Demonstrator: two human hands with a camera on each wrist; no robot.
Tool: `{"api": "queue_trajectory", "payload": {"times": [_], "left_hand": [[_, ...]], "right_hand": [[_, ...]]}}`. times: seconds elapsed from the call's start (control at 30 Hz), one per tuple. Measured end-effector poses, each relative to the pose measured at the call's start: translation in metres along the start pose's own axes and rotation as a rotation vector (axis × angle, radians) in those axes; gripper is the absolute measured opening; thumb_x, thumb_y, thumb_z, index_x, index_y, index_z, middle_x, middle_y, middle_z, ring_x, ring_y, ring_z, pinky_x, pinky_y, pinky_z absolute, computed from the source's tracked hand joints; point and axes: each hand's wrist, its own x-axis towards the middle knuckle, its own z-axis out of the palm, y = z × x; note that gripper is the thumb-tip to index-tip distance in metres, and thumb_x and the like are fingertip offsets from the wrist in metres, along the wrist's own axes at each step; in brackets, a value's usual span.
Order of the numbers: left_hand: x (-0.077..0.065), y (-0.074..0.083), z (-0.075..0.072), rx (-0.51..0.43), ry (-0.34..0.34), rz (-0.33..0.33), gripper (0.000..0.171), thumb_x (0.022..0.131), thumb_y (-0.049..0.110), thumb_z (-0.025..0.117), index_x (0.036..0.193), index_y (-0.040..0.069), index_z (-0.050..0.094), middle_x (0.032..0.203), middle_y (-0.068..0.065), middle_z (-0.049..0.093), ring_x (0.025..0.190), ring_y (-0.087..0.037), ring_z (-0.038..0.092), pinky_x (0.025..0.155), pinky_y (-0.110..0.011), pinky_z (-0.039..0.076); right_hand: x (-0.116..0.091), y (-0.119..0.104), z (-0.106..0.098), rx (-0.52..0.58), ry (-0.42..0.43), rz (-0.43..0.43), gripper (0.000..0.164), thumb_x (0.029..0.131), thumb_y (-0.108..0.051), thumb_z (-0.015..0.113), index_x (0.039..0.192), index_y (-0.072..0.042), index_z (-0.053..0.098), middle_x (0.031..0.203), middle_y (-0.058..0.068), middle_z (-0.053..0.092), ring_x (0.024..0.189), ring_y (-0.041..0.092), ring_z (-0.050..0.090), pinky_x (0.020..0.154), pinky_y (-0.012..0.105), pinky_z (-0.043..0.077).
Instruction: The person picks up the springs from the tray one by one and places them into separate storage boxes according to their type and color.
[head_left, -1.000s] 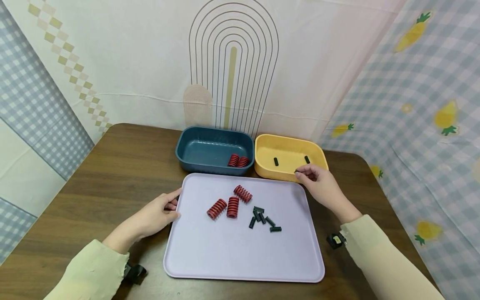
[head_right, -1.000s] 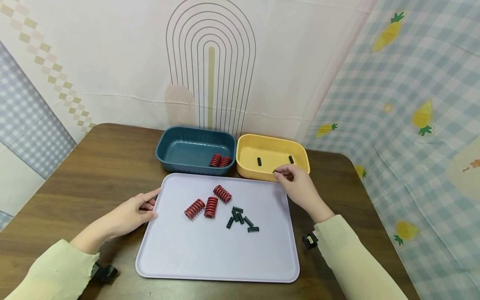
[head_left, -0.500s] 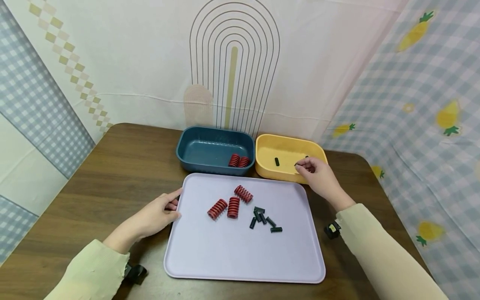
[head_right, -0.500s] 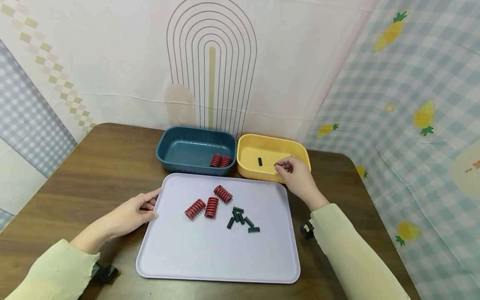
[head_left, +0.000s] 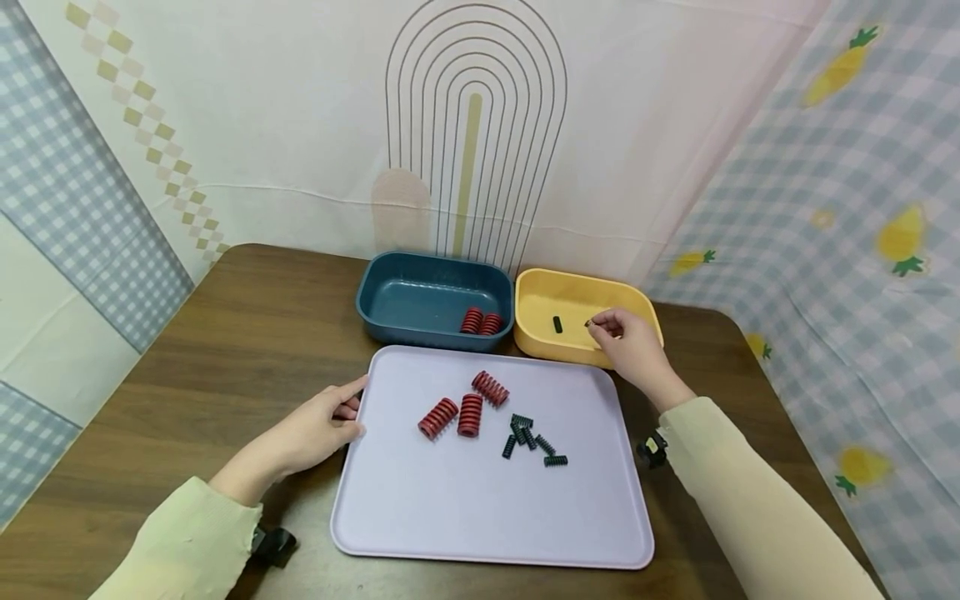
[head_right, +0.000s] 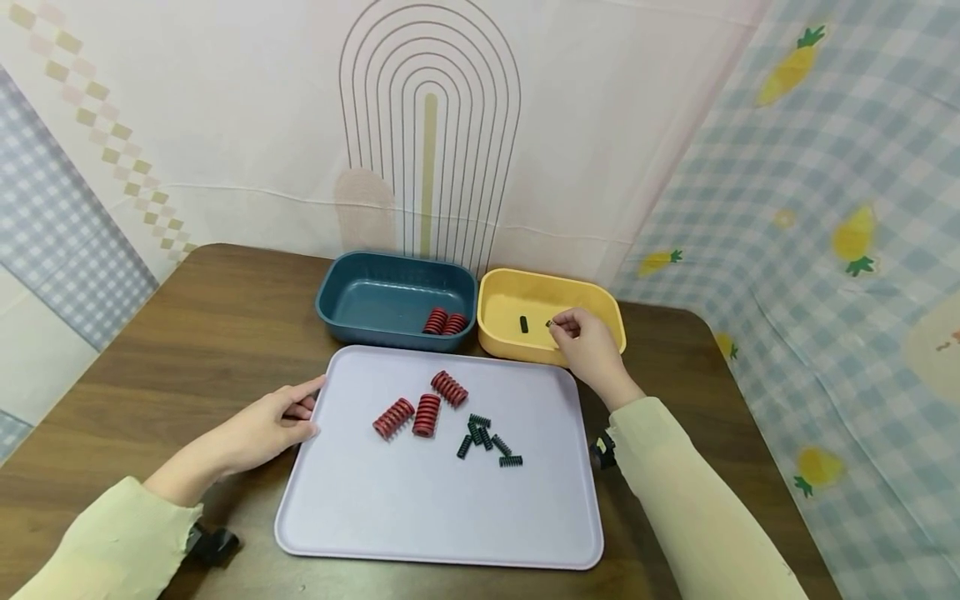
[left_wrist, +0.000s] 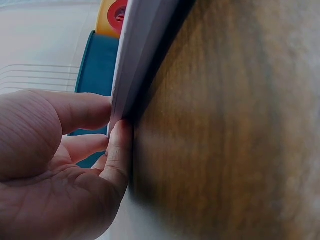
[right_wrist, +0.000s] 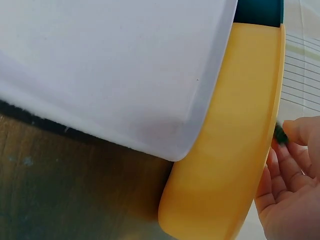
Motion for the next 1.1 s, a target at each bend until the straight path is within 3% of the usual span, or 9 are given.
{"api": "queue_trajectory", "payload": {"times": [0.3, 0.47, 0.73, 0.93, 1.1], "left_hand": [[0.000, 0.005, 0.000, 0.023, -0.004, -0.004, 0.067, 0.090, 0.003, 0.062, 0.149, -0.002, 0.031, 0.109, -0.013, 0.049, 0.101, -0.025, 0.049, 0.084, -0.033, 0.047], [0.000, 0.005, 0.000, 0.023, 0.005, -0.003, 0.066, 0.090, 0.004, 0.062, 0.149, -0.001, 0.032, 0.109, -0.013, 0.049, 0.101, -0.024, 0.049, 0.085, -0.033, 0.047], [-0.001, 0.004, -0.001, 0.020, -0.004, -0.008, 0.067, 0.090, 0.002, 0.061, 0.149, -0.001, 0.031, 0.110, -0.013, 0.048, 0.102, -0.024, 0.048, 0.085, -0.034, 0.047], [0.001, 0.006, 0.000, 0.025, -0.004, -0.004, 0.067, 0.090, 0.003, 0.062, 0.150, 0.000, 0.030, 0.110, -0.013, 0.048, 0.102, -0.024, 0.048, 0.085, -0.036, 0.046], [-0.001, 0.005, 0.000, 0.024, -0.012, -0.003, 0.067, 0.090, 0.004, 0.063, 0.149, -0.002, 0.030, 0.110, -0.013, 0.048, 0.101, -0.025, 0.048, 0.085, -0.035, 0.046]], "right_hand": [[-0.008, -0.004, -0.006, -0.006, 0.025, -0.028, 0.030, 0.097, -0.028, 0.059, 0.115, -0.004, 0.063, 0.100, 0.009, 0.061, 0.090, 0.024, 0.056, 0.073, 0.037, 0.048], [-0.017, -0.008, -0.009, 0.021, 0.016, -0.099, 0.029, 0.096, -0.028, 0.062, 0.113, -0.005, 0.064, 0.100, 0.008, 0.063, 0.089, 0.023, 0.057, 0.078, 0.039, 0.047], [-0.050, -0.016, -0.003, 0.060, -0.130, -0.140, 0.037, 0.091, -0.035, 0.068, 0.116, -0.008, 0.065, 0.103, 0.001, 0.066, 0.090, 0.016, 0.059, 0.077, 0.035, 0.050], [-0.075, -0.018, 0.002, 0.107, -0.208, -0.147, 0.036, 0.087, -0.033, 0.073, 0.115, -0.011, 0.068, 0.109, 0.007, 0.066, 0.092, 0.016, 0.060, 0.077, 0.033, 0.049], [-0.092, -0.015, 0.012, 0.127, -0.320, -0.155, 0.038, 0.085, -0.033, 0.075, 0.114, -0.008, 0.068, 0.107, 0.006, 0.066, 0.090, 0.016, 0.060, 0.077, 0.033, 0.048]]}}
